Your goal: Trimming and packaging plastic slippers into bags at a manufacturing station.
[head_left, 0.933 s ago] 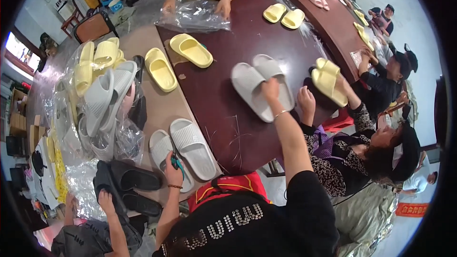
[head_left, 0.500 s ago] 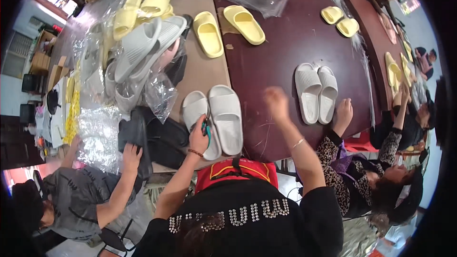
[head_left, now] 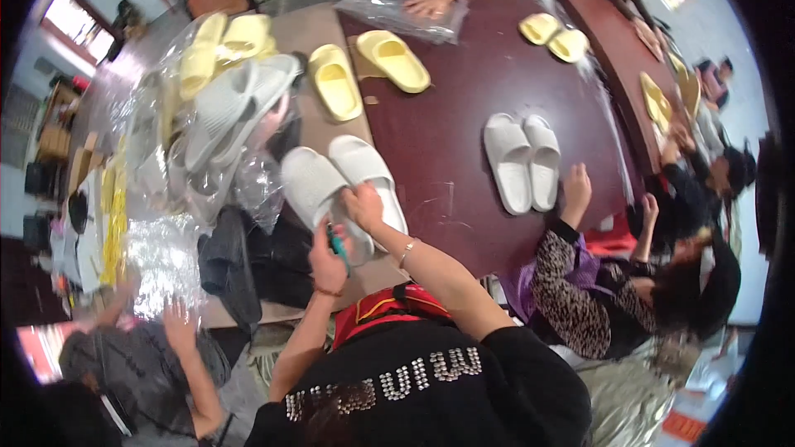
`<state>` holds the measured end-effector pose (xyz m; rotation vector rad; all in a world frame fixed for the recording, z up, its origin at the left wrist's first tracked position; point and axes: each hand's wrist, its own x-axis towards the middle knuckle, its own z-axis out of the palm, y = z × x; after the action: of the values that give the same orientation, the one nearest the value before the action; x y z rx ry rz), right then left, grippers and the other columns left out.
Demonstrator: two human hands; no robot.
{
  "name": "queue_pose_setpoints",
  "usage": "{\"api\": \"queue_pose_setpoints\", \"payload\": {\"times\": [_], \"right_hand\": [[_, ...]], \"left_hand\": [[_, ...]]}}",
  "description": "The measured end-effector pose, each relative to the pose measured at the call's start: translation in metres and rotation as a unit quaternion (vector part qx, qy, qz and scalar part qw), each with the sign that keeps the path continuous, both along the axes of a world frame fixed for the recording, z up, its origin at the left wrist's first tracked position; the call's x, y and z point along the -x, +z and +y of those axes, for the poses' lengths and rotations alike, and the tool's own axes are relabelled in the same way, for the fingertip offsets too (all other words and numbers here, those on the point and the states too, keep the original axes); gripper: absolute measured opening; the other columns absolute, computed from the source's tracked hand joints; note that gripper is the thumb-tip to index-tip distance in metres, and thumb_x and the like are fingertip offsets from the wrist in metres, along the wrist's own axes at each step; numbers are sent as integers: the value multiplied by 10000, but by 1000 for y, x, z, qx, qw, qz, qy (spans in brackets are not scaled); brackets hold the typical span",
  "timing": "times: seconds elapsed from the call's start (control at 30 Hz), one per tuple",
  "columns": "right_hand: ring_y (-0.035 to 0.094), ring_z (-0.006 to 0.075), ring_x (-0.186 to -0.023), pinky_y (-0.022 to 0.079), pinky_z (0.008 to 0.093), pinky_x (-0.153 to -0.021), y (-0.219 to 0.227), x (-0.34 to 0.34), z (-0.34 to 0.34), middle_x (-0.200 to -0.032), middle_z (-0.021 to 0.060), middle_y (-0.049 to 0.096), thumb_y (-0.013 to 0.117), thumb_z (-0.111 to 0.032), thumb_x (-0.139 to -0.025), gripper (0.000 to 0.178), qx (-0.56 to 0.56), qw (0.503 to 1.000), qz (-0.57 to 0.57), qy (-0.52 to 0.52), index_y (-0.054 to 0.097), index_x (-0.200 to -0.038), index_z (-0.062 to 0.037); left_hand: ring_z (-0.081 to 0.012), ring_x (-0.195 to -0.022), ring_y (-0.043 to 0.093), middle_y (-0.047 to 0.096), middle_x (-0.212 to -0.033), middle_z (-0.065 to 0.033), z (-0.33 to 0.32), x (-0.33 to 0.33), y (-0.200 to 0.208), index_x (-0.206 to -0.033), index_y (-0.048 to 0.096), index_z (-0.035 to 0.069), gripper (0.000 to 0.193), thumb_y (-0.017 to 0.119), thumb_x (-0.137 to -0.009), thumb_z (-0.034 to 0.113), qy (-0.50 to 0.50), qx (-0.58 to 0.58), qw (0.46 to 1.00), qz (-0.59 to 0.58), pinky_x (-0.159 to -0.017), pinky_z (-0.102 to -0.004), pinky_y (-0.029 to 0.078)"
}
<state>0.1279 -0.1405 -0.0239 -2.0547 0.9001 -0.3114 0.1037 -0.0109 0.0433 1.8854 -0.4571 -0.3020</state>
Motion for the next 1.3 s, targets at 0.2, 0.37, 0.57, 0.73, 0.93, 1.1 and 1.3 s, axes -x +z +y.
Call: {"api": "queue_pose_setpoints", "payload": {"times": [0.2, 0.37, 0.57, 0.73, 0.93, 1.1, 1.3], "right_hand": [[519, 384, -777, 424, 420, -691, 83, -32, -61, -806, 244, 533, 510, -261, -694, 329, -24, 990, -117, -69, 558, -698, 65], [532, 178, -578, 419, 317, -539, 132, -8, -123, -643, 113, 569, 495, -211, -726, 285, -140, 926, -305, -175, 556, -745, 67], [514, 142, -561, 406, 285, -507, 68, 55, -195, -637, 74, 563, 554, -182, -710, 242, -187, 963, -124, -148, 569, -762, 54], [551, 204, -616, 424, 329, -563, -15, 96, -213, -670, 120, 576, 594, -198, -683, 246, -107, 973, 15, -204, 578, -757, 36], [575, 306, -750, 434, 385, -647, -18, 110, -232, -771, 170, 591, 594, -250, -681, 277, 35, 966, 90, -240, 569, -768, 12], [532, 326, -898, 425, 444, -751, -12, 108, -232, -949, 161, 555, 562, -315, -705, 320, 36, 964, 146, -218, 578, -852, -31], [546, 353, -833, 430, 408, -713, -21, 100, -231, -851, 212, 569, 593, -283, -675, 331, 68, 961, 128, -237, 568, -796, 24]], "left_hand": [[-105, -748, 506, 541, -875, -67, 10, 10, 46, -1153, 411, 18, 437, 552, -741, -9, 92, 152, 984, -13, -707, -219, 414], [-94, -736, 506, 546, -865, -60, 14, 12, 37, -1137, 422, 13, 422, 557, -738, -9, 37, 141, 989, 28, -686, -212, 412], [-79, -715, 509, 557, -836, -43, 21, 33, 22, -1134, 431, 21, 441, 581, -720, 1, -32, 43, 996, 72, -651, -196, 414], [-77, -707, 512, 563, -806, -40, 22, 45, 12, -1126, 441, 26, 434, 579, -715, -3, -60, 13, 995, 74, -646, -195, 414], [-78, -704, 514, 562, -802, -40, 19, 48, 16, -1131, 438, 32, 434, 569, -719, -10, -50, 28, 991, 117, -643, -192, 412], [-81, -697, 515, 559, -800, -37, 22, 45, 7, -1133, 435, 31, 427, 561, -726, -5, -46, 30, 992, 113, -633, -193, 413], [-85, -690, 518, 559, -781, -40, 26, 45, -4, -1125, 448, 42, 420, 569, -724, 21, -52, 10, 994, 99, -624, -210, 424]]}}
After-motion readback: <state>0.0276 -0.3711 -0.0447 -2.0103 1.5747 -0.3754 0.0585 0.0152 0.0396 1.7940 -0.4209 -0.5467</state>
